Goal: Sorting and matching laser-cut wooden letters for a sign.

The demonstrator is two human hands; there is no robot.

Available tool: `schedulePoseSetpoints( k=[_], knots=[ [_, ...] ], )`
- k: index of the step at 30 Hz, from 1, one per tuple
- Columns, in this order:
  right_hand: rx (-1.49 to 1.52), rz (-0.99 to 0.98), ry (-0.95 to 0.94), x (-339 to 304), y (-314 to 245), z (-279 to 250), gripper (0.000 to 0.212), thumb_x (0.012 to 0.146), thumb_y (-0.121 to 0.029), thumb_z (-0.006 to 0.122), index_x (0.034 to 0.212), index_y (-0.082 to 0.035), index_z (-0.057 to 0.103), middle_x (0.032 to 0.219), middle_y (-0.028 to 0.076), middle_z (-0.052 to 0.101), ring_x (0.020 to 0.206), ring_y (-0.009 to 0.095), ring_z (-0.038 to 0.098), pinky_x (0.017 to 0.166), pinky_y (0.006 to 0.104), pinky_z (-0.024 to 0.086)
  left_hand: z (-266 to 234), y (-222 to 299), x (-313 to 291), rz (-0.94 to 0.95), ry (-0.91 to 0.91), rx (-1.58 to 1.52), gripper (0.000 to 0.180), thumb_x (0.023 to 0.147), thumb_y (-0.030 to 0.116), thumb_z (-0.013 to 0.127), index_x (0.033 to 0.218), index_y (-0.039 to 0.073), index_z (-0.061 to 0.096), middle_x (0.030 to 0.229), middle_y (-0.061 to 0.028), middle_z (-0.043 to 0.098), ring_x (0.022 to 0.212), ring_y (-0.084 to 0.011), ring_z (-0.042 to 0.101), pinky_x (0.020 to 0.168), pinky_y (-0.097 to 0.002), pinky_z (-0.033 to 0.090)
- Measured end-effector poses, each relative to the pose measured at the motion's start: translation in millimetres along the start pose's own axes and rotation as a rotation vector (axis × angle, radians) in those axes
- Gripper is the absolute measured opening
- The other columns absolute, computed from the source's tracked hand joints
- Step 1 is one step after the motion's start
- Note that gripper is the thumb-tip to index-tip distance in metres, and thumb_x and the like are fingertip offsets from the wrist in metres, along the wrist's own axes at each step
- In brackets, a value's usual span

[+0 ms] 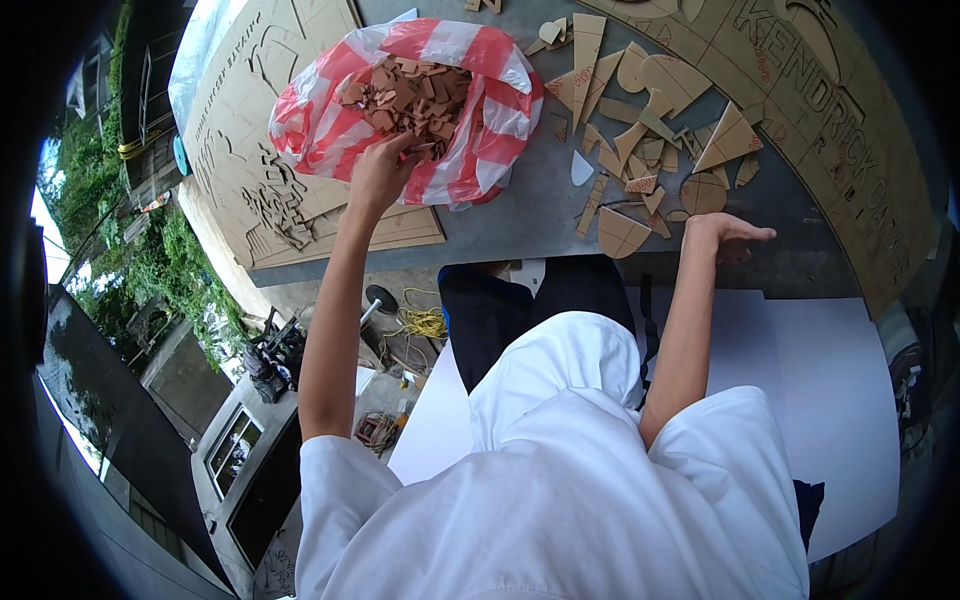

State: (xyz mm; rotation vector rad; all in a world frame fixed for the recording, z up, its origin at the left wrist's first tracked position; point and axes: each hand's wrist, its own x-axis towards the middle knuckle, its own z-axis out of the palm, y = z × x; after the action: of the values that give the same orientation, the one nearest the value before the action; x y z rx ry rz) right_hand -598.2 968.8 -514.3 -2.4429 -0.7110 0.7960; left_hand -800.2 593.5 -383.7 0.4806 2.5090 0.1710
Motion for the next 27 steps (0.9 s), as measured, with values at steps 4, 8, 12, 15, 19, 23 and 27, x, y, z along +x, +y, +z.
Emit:
schedulePoseSetpoints(
  k=[4,8,12,15,19,23,27],
  knots=[
    [0.021,-0.005,-0.004,-16.0,-4.4,-1.4,0.109,0.082,-0.078,0.036,0.149,0.005,0.013,0.155,0.025,0.013,0.147,0.030,0.012,0.119,0.0372,0.010,1.3,-4.0,8.2,0.078,-0.005,0.002,0.022,0.083,0.017,0.064,0.103,0.007,0.064,0.093,-0.0153,0.064,0.088,-0.0362,0.063,0.072,-0.0460,0.051],
    [-0.001,-0.015,-0.005,-11.0,-1.6,-1.6,0.109,0.082,-0.078,0.037,0.149,0.005,0.013,0.155,0.025,0.013,0.147,0.030,0.012,0.119,0.0371,0.009,-8.4,-7.0,17.7,0.098,-0.084,0.014,0.020,0.082,0.017,0.063,0.095,0.002,0.060,0.088,-0.0181,0.064,0.086,-0.0389,0.062,0.071,-0.0473,0.050],
    [-0.017,-0.019,-0.006,-2.3,1.3,-1.4,0.110,0.082,-0.078,0.038,0.149,0.005,0.012,0.155,0.025,0.012,0.147,0.030,0.012,0.120,0.0369,0.009,-31.2,-18.8,21.4,0.067,-0.170,0.000,0.020,0.082,0.018,0.063,0.091,0.002,0.058,0.082,-0.0199,0.063,0.081,-0.0400,0.062,0.069,-0.0481,0.050],
    [-0.032,-0.033,-0.011,15.4,13.5,8.0,0.110,0.081,-0.078,0.039,0.149,0.005,0.012,0.155,0.025,0.014,0.146,0.029,0.014,0.120,0.0371,0.010,-46.4,-42.9,17.7,0.141,-0.158,-0.027,0.018,0.081,0.016,0.063,0.091,0.002,0.058,0.077,-0.0191,0.063,0.076,-0.0401,0.062,0.066,-0.0482,0.050],
    [-0.017,0.004,0.066,11.3,7.4,7.7,0.109,0.079,-0.079,0.042,0.145,0.006,0.026,0.152,0.025,0.025,0.141,0.033,0.028,0.117,0.0383,0.020,-73.3,-52.9,16.8,0.272,-0.259,0.124,0.017,0.081,0.011,0.062,0.094,0.004,0.055,0.076,-0.0165,0.063,0.077,-0.0370,0.064,0.063,-0.0465,0.050],
    [0.017,-0.013,0.135,12.1,-1.4,5.3,0.108,0.077,-0.079,0.044,0.143,0.005,0.031,0.150,0.024,0.030,0.138,0.034,0.033,0.116,0.0398,0.023,-78.3,-49.0,27.7,0.342,-0.203,-0.100,0.014,0.084,0.007,0.061,0.085,0.000,0.048,0.077,-0.0156,0.061,0.072,-0.0332,0.062,0.064,-0.0408,0.047],
    [0.037,0.012,0.170,13.7,12.8,11.1,0.108,0.075,-0.079,0.046,0.143,0.004,0.033,0.150,0.022,0.032,0.138,0.033,0.034,0.114,0.0416,0.025,-40.1,-64.5,46.2,0.224,-0.001,-0.171,0.019,0.092,0.015,0.057,0.099,-0.002,0.056,0.090,-0.0207,0.065,0.086,-0.0364,0.064,0.073,-0.0414,0.049]
  ],
)
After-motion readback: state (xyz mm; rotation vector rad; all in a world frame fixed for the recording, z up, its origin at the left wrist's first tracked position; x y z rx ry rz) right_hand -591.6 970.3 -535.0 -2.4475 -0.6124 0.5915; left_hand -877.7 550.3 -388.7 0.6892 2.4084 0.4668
